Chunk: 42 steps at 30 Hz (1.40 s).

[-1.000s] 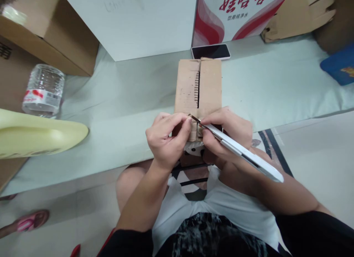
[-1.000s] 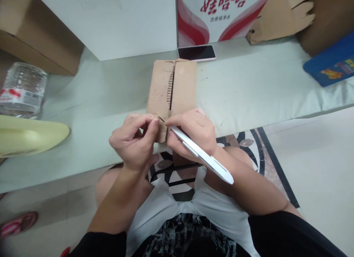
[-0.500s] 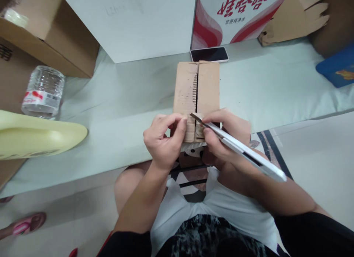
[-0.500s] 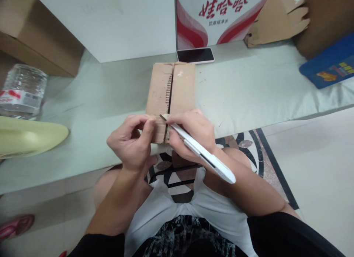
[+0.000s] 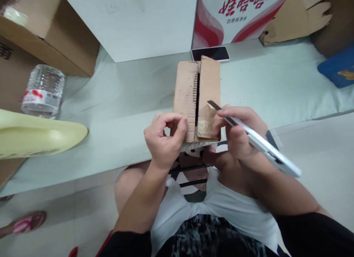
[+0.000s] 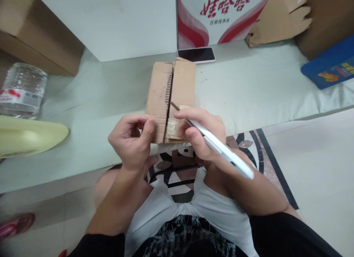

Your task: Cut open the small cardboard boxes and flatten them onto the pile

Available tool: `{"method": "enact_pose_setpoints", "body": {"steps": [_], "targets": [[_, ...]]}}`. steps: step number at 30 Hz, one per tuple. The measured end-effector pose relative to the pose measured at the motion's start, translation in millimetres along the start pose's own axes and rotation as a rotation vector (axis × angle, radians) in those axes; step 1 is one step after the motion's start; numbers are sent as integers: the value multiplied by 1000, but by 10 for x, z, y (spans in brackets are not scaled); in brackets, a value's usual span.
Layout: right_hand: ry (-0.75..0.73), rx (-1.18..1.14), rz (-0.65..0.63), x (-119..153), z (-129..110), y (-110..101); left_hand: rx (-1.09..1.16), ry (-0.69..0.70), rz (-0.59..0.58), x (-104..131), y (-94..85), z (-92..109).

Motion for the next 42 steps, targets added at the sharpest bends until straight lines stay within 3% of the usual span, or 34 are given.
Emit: {"method": "enact_pose_setpoints", "body": {"steps": [4,9,14,19,34,42], "targets": [[21,-100,17,-52,111,-29,-1,-11,-10,3,-4,5],[81,-24,208,-159,276,-123,14,9,-10,-16,-13,16],[222,-36,55,-176,358,-160,61,32,24,-18,-21,-24],[235,-84,-58,-134,284,-138,108,24,52,-2,-59,-108],[50,8,-49,-82,203,-116,31,201,-230,32,-24,-155],[35,155,-53,-105,179,-141,73,221,-167,13,-37,-177]]}}
Point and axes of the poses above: each hand's wrist, its own x-axis away from the middle knuckle, its own y-axis out of the palm, z = x × y, the point moved 1 cm from there along -x, towards the middle knuckle, and after that the axes turned 12 degrees about y, right-handed, at the moved point
